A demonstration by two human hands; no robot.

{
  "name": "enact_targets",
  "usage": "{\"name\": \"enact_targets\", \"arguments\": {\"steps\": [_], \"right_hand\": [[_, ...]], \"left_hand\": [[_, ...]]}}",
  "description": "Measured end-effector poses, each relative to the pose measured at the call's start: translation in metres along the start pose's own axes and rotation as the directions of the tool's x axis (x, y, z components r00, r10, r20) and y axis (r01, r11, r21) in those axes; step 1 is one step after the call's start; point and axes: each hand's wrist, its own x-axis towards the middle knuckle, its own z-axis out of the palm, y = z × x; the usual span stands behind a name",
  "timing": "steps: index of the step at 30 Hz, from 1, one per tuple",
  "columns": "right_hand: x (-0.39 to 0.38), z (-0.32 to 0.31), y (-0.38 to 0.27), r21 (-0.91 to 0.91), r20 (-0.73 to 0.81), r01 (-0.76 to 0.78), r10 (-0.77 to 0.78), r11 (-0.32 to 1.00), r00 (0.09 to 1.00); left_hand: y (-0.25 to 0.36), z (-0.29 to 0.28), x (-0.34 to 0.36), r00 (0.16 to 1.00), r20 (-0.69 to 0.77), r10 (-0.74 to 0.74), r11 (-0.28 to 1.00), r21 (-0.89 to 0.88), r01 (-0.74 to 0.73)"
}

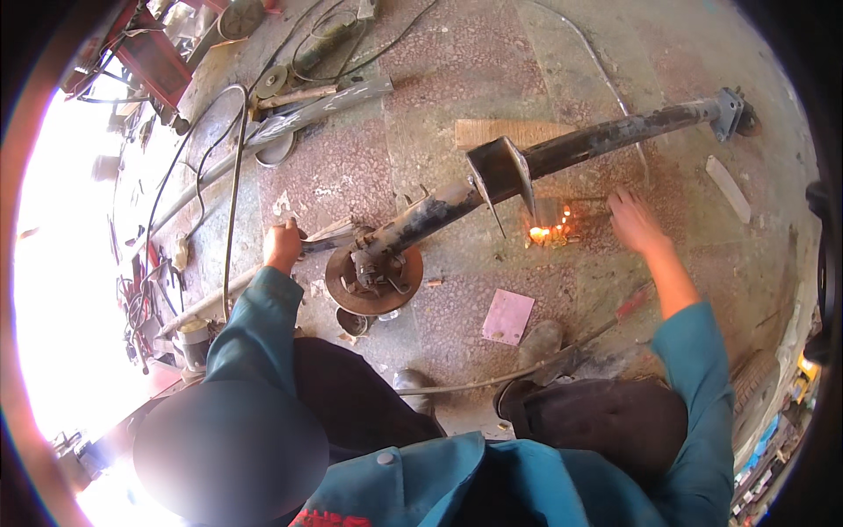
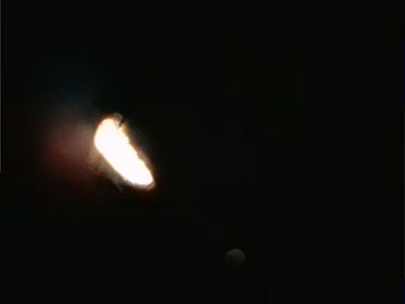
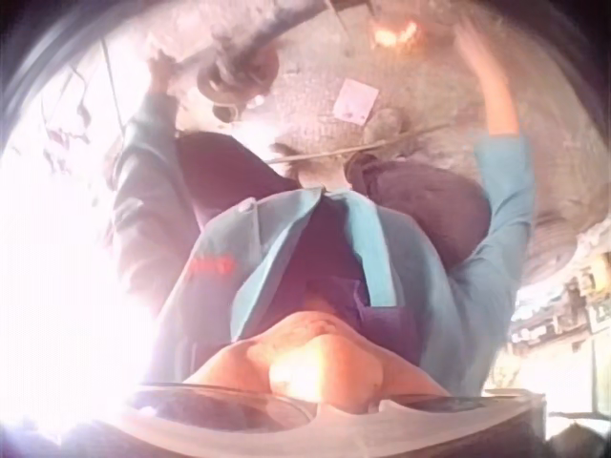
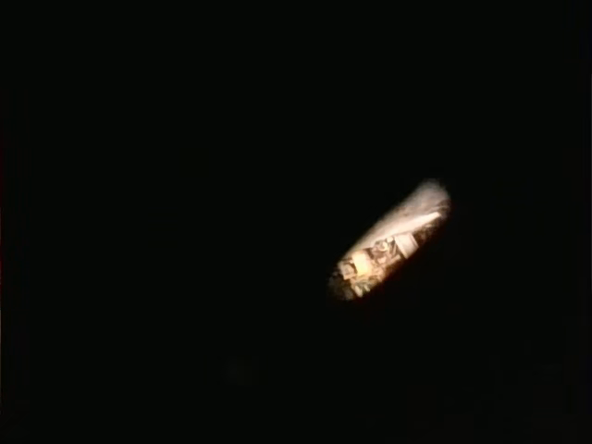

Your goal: The person welds a metal axle assembly using a handheld welding torch. They reposition the axle and apply welds to multiple joints while seated on the floor.

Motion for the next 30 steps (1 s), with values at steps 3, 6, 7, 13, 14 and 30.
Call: {"name": "enact_targets", "arguments": {"steps": [3,6,7,13,14,30], "right_hand": [[-0.025,-0.041,-0.029,0.002,0.232,-0.057,0.055,0.998,0.971],[-0.052,-0.064,-0.057,0.119,0.302,-0.225,0.18,0.967,0.936],[-0.063,-0.062,-0.063,0.196,0.202,-0.189,0.149,0.962,0.968],[-0.109,-0.081,-0.098,0.271,0.131,-0.223,0.194,0.936,0.972],[-0.111,-0.082,-0.096,0.334,0.133,-0.217,0.182,0.917,0.974],[-0.089,0.038,-0.094,0.229,0.088,-0.002,-0.019,0.974,0.996]], "left_hand": [[-0.011,-0.013,0.0,1.0,-0.003,0.011,0.999,0.033,-0.011],[-0.006,-0.007,0.002,1.0,-0.016,0.002,0.998,0.055,-0.001],[-0.004,-0.007,0.003,1.0,-0.018,0.012,0.998,0.068,-0.011],[-0.006,0.002,0.005,1.0,-0.006,0.018,0.999,0.046,-0.017],[-0.02,-0.004,0.015,0.998,-0.021,0.067,0.991,0.119,-0.064],[-0.03,0.001,0.027,0.999,0.027,0.041,0.997,-0.07,-0.039]]}}
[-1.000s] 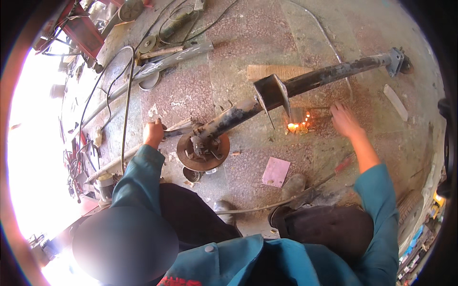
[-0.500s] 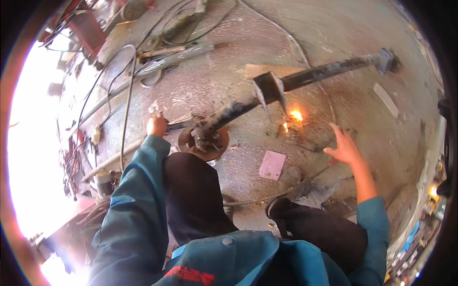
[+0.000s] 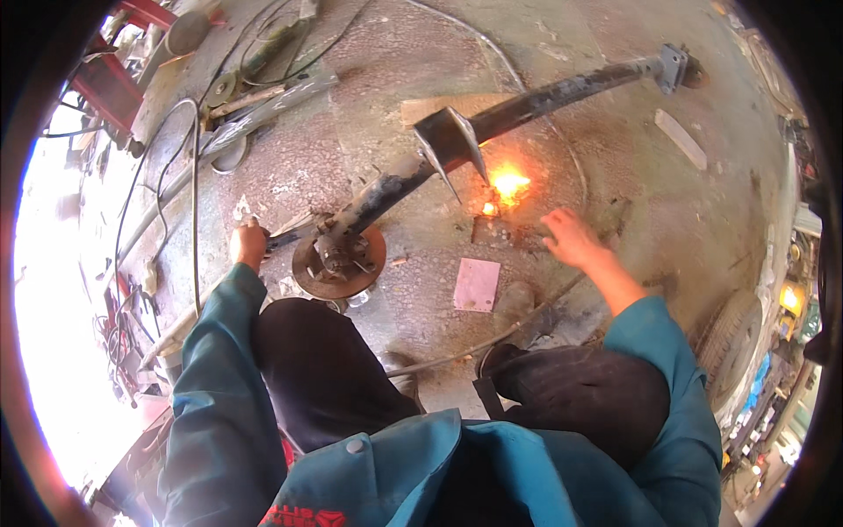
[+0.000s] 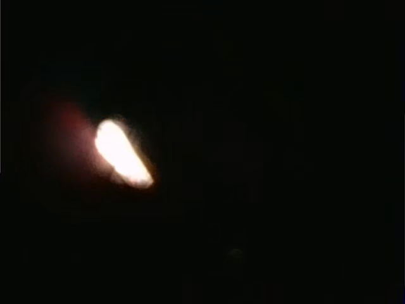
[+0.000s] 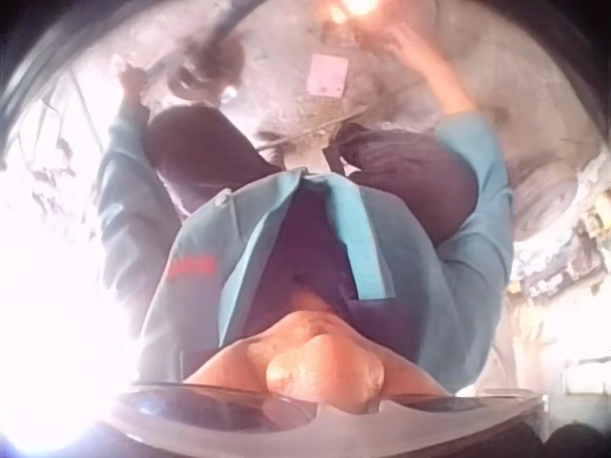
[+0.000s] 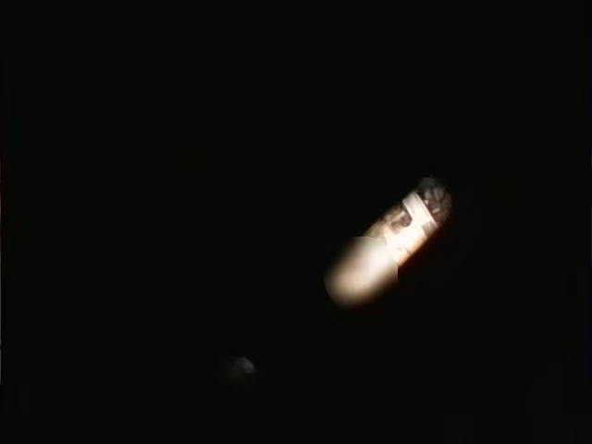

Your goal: The person welds a metal axle assembly using a handheld welding torch. They reposition the axle and apply welds to multiple joints while seated on the floor.

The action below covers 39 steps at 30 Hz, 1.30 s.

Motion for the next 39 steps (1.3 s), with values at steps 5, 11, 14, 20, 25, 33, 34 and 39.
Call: {"name": "enact_targets", "arguments": {"steps": [5,11,14,20,25,33,34,39], "right_hand": [[0.015,0.04,-0.04,-0.144,0.01,0.059,-0.058,0.988,0.998],[0.011,0.036,-0.034,-0.122,0.266,0.005,0.028,0.992,0.964],[-0.011,0.023,-0.051,-0.011,0.271,-0.029,0.031,1.0,0.962],[-0.057,-0.046,-0.086,-0.084,0.256,0.057,-0.034,0.995,0.966],[-0.05,-0.105,-0.155,0.111,-0.062,0.107,-0.101,0.988,0.993],[0.003,-0.097,-0.262,0.443,-0.48,0.106,0.135,0.89,0.867],[0.013,-0.086,-0.278,0.517,-0.493,0.106,0.194,0.849,0.848],[0.019,-0.013,-0.322,0.693,-0.379,-0.063,0.437,0.718,0.816]], "left_hand": [[0.007,0.013,0.003,0.997,-0.036,0.074,0.997,0.032,-0.073],[-0.004,0.013,0.009,0.994,-0.073,0.081,0.981,0.18,-0.066],[-0.023,0.008,0.014,0.978,-0.11,0.18,0.95,0.278,-0.144],[0.024,0.03,-0.006,0.998,0.037,0.042,0.971,0.235,-0.049],[-0.009,0.018,0.008,0.953,-0.064,0.296,0.821,0.527,-0.22],[0.004,0.021,0.008,0.983,-0.079,0.168,0.857,0.504,-0.106],[0.001,0.016,0.006,0.987,-0.096,0.126,0.884,0.463,-0.067],[0.05,0.013,-0.041,0.991,-0.062,0.121,0.931,0.353,-0.092]]}}
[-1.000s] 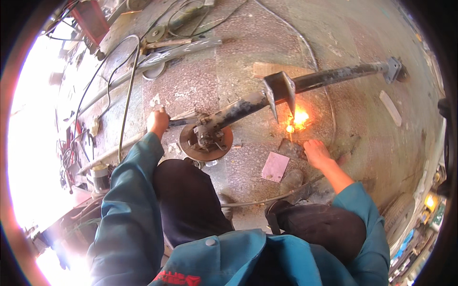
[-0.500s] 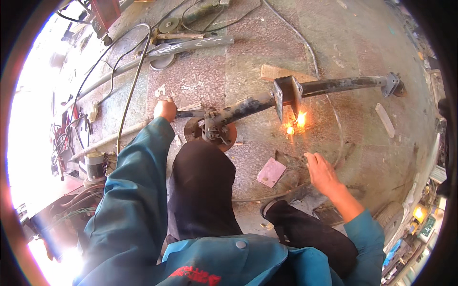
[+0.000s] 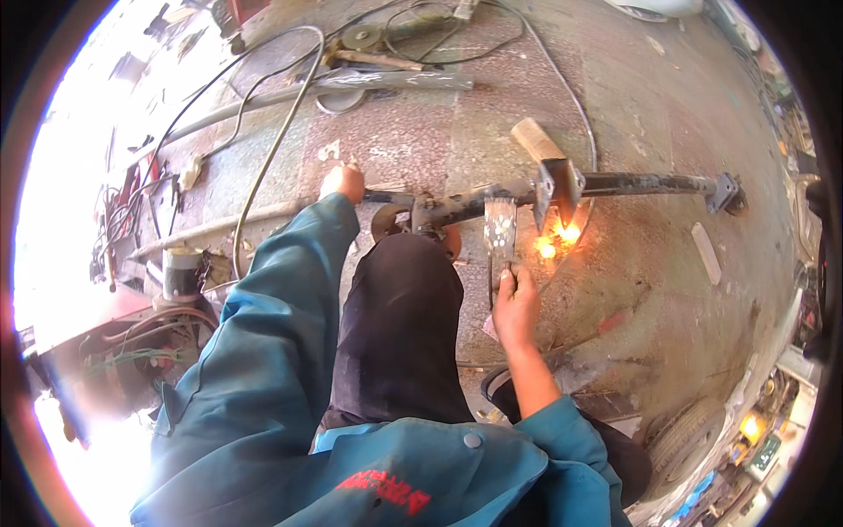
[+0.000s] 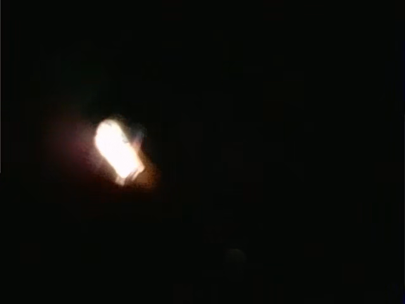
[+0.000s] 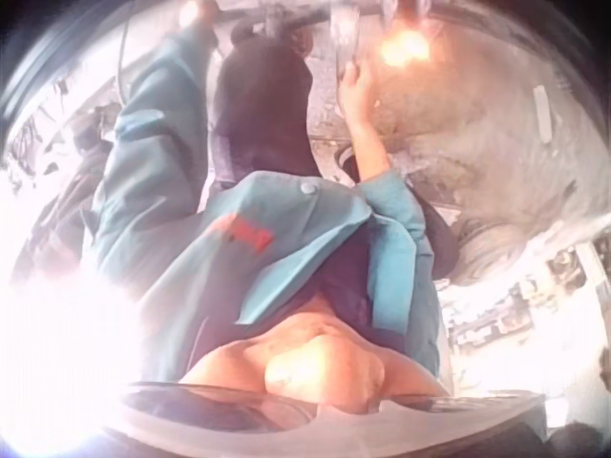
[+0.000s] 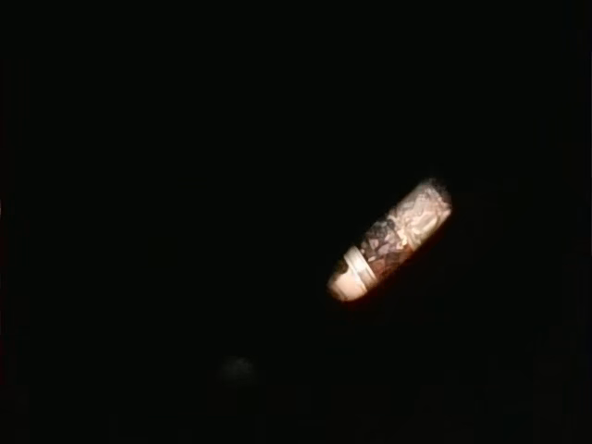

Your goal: The person welds a metal axle assembly using a handheld welding torch. They reposition the axle and apply welds to multiple joints while seated on the floor.

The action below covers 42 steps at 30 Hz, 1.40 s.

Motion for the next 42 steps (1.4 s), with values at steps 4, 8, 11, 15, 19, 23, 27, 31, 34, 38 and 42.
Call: {"name": "enact_targets", "arguments": {"steps": [4,8,11,15,19,23,27,31,34,38,42], "right_hand": [[-0.034,0.025,0.013,0.023,0.108,-0.115,0.112,0.993,0.988],[-0.036,0.033,0.032,0.176,0.261,-0.297,0.246,0.939,0.933],[-0.034,0.042,0.035,0.202,0.3,-0.334,0.267,0.921,0.916],[-0.014,0.017,0.015,0.375,0.283,-0.449,0.361,0.811,0.889],[0.003,0.008,-0.009,0.503,0.266,-0.448,0.36,0.739,0.894],[0.024,0.017,-0.027,0.686,0.294,-0.492,0.414,0.537,0.862],[0.053,0.033,-0.029,0.823,0.318,-0.48,0.454,0.304,0.832],[0.075,0.054,-0.022,0.86,0.431,-0.498,0.359,0.116,0.828],[0.082,0.068,-0.028,0.859,0.474,-0.512,0.383,-0.002,0.793],[0.083,0.065,-0.049,0.816,0.567,-0.568,0.325,-0.102,0.757],[0.088,0.061,-0.043,0.779,0.626,-0.607,0.239,-0.155,0.742]], "left_hand": [[-0.007,0.001,-0.003,0.998,-0.062,0.013,0.999,-0.046,-0.016],[-0.004,0.006,0.001,0.997,-0.023,0.072,0.997,0.031,-0.071],[-0.039,0.017,0.019,0.991,-0.115,0.071,0.997,0.035,-0.067],[-0.006,0.019,0.007,0.997,-0.075,-0.019,0.994,-0.105,0.011],[-0.023,-0.002,0.006,0.982,-0.075,0.175,0.984,0.03,-0.174],[0.0,-0.026,-0.026,0.827,-0.523,0.204,0.975,0.034,-0.219],[0.074,-0.094,-0.106,0.854,-0.123,0.505,0.83,-0.203,-0.52],[0.104,-0.102,-0.164,0.621,0.3,0.724,0.683,-0.19,-0.705],[0.128,-0.091,-0.183,0.548,0.468,0.693,0.644,-0.063,-0.762],[0.137,-0.071,-0.19,0.598,0.356,0.718,0.669,-0.119,-0.734],[0.139,-0.063,-0.172,0.626,0.433,0.649,0.744,-0.189,-0.641]]}}
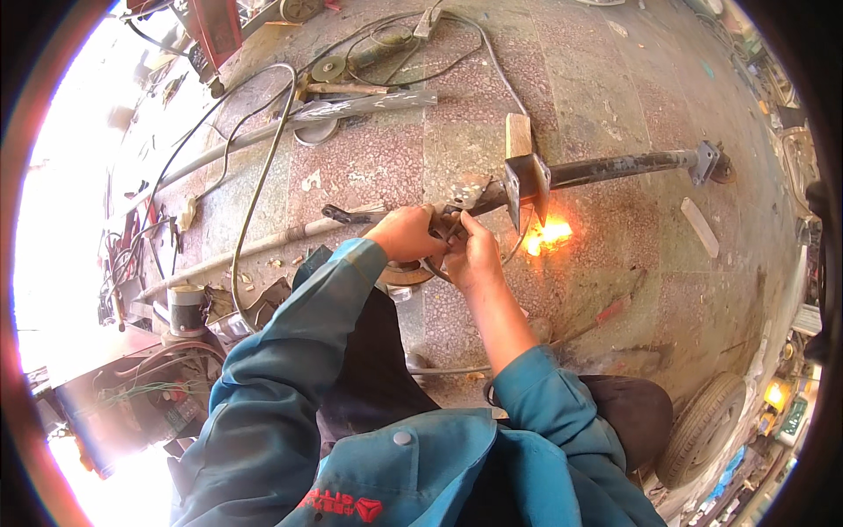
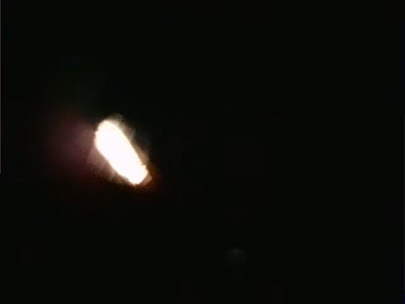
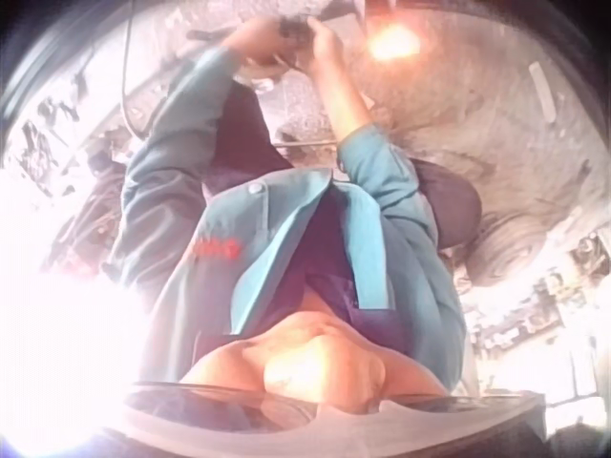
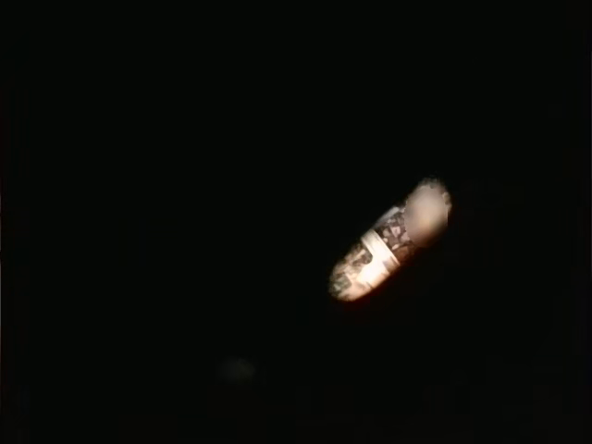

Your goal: The person welds a metal axle assembly using a handheld welding torch. They reposition the axle and apply welds to multiple joints while seated on the floor.

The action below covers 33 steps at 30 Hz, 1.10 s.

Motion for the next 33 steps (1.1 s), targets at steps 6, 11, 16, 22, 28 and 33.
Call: {"name": "enact_targets", "arguments": {"steps": [6,11,16,22,28,33], "right_hand": [[0.004,-0.007,0.013,-0.162,0.048,0.059,-0.052,0.985,0.997],[-0.009,-0.007,0.018,-0.272,0.025,-0.006,0.013,0.962,1.0],[-0.024,-0.028,0.014,-0.536,0.069,0.045,-0.01,0.843,0.998],[-0.059,-0.044,-0.032,-0.757,0.028,0.022,-0.001,0.653,1.0],[-0.081,-0.154,-0.094,-0.996,0.061,0.09,-0.591,0.019,0.805],[-0.095,-0.425,-0.147,-0.602,-0.798,-0.145,-0.588,0.785,0.13]], "left_hand": [[-0.007,-0.004,-0.005,0.995,-0.038,-0.087,0.996,0.015,0.087],[-0.012,-0.001,-0.012,0.995,-0.046,-0.083,0.994,0.071,0.086],[-0.001,0.025,-0.021,0.993,-0.061,-0.102,0.984,0.14,0.11],[0.033,0.072,-0.013,0.965,-0.149,-0.216,0.976,-0.002,0.218],[0.044,0.092,0.018,0.912,-0.248,-0.327,0.925,-0.281,0.255],[0.053,0.084,0.025,0.898,-0.306,-0.317,0.939,-0.233,0.252]]}}
